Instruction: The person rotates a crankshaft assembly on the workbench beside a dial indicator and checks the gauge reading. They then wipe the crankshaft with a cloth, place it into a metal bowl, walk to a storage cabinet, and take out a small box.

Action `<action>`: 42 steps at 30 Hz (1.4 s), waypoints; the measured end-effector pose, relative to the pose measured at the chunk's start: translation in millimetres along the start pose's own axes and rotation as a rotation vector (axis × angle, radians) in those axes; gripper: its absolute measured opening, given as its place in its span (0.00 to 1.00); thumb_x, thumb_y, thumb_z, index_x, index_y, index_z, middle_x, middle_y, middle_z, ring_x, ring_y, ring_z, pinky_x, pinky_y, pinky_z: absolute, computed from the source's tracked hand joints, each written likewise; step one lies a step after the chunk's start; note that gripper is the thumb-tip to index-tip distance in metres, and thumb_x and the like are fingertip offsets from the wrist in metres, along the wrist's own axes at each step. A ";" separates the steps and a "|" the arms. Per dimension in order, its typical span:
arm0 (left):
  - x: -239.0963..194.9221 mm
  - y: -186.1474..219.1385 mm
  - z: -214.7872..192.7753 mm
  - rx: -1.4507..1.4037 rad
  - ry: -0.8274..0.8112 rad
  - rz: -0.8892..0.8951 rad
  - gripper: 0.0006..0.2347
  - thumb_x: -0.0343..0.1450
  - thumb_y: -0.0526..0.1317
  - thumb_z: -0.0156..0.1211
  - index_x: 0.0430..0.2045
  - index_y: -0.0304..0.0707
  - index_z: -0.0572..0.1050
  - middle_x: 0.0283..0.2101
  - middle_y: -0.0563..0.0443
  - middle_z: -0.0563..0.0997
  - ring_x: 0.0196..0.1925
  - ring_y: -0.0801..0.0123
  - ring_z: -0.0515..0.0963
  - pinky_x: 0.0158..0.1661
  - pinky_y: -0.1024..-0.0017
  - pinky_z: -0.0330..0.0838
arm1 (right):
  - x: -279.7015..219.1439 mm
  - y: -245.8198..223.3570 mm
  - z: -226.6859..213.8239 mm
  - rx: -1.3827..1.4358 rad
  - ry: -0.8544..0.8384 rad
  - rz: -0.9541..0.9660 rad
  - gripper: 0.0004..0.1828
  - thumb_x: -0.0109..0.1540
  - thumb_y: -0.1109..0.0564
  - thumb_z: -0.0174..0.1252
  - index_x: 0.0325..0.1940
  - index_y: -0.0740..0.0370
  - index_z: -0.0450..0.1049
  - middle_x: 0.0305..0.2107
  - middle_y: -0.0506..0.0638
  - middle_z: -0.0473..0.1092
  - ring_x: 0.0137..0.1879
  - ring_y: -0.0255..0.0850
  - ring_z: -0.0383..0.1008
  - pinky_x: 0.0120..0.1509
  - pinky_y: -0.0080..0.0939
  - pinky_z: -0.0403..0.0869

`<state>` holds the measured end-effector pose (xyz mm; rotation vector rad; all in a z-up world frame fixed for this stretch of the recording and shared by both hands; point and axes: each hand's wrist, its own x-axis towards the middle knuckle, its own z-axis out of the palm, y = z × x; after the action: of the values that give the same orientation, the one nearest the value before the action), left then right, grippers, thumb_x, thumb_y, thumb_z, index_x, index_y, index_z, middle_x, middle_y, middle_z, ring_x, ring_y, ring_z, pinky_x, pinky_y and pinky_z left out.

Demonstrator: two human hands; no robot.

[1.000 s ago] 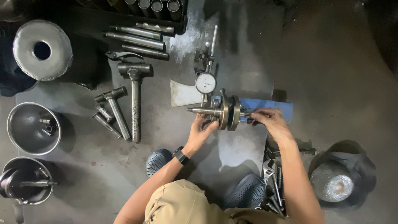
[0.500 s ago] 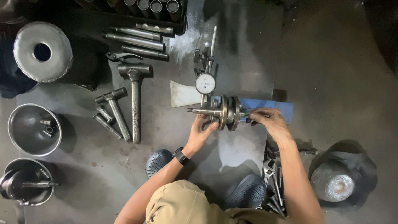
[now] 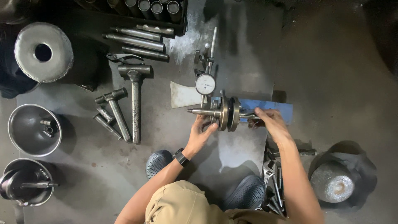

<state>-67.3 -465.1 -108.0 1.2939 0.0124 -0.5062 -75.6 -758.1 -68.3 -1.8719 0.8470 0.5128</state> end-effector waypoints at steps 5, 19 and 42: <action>-0.1 2.5 0.0 0.000 -0.002 -0.002 0.32 0.71 0.46 0.66 0.66 0.23 0.62 0.71 0.37 0.62 0.71 0.50 0.66 0.68 0.53 0.64 | -8.4 -17.1 -0.4 -0.019 -0.039 -0.025 0.20 0.61 0.45 0.66 0.48 0.63 0.82 0.40 0.53 0.78 0.50 0.42 0.75 0.66 0.54 0.66; 0.1 7.1 1.0 0.020 -0.018 -0.026 0.31 0.71 0.48 0.65 0.63 0.21 0.64 0.71 0.40 0.61 0.69 0.51 0.68 0.66 0.56 0.67 | -20.7 -33.3 -2.8 0.053 -0.138 -0.181 0.21 0.50 0.58 0.69 0.48 0.54 0.81 0.43 0.46 0.80 0.53 0.41 0.78 0.65 0.49 0.73; 0.7 -11.3 -6.0 -0.112 0.081 0.033 0.27 0.72 0.43 0.67 0.61 0.23 0.66 0.60 0.42 0.71 0.60 0.64 0.72 0.59 0.65 0.69 | -29.4 -52.8 -5.7 0.034 -0.138 -0.155 0.25 0.49 0.64 0.72 0.50 0.60 0.79 0.40 0.48 0.79 0.50 0.38 0.76 0.59 0.44 0.72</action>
<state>-69.2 -461.9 -120.2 1.2026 0.0853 -0.4186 -56.0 -738.8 -14.1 -1.8307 0.6111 0.5208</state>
